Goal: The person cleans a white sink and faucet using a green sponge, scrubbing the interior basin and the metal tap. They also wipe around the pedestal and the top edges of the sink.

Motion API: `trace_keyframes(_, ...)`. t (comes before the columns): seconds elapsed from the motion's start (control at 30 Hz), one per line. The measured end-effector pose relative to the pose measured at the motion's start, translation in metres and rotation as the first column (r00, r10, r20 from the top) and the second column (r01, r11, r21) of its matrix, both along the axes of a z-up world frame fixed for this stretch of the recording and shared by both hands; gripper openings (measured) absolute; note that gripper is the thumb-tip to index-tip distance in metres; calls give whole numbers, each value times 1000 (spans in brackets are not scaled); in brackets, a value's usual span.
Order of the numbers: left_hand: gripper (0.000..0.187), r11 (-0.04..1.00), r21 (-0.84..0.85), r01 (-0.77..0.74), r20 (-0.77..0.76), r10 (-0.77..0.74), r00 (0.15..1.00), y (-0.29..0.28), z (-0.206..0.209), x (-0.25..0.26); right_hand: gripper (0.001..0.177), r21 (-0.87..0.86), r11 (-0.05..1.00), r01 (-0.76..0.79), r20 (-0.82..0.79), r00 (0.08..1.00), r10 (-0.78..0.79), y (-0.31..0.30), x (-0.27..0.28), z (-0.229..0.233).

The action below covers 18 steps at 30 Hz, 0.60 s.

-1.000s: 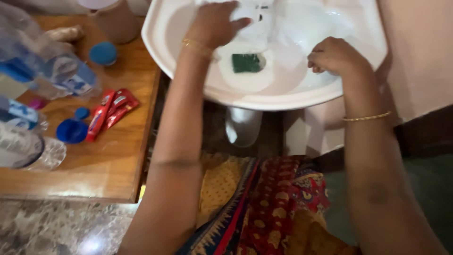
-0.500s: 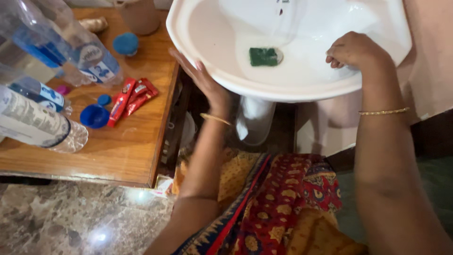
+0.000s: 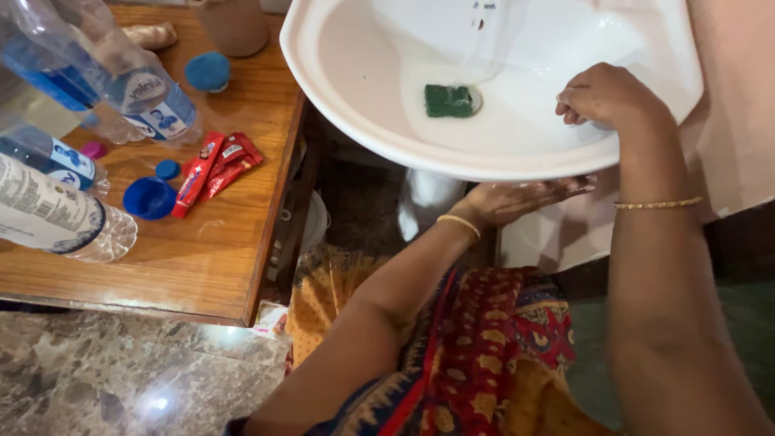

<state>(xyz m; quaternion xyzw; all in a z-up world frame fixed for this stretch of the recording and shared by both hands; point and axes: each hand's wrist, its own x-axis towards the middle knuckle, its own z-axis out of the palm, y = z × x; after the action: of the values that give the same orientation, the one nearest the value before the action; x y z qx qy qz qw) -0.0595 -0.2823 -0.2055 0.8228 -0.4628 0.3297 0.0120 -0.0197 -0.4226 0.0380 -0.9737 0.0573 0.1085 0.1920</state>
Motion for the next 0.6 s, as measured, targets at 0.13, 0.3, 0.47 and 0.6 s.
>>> trace_keyframes(0.13,46,947,-305,-102,-457,-52,888,23,-9,39,29,43,999,-29,31,999,27,-5,6,2)
trace_keyframes(0.3,26,328,-566,-756,-800,-440,408,111,-25,37,30,55,998,10,-26,1000,-9,-3,7,4)
trace_keyframes(0.47,21,-528,-503,-684,-101,-750,653,230,25,6,31,18,999,-40,-26,999,41,-2,4,7)
trace_keyframes(0.6,62,-623,-498,-603,-44,-677,735,281,111,11,30,47,996,-71,-39,997,72,-4,4,6)
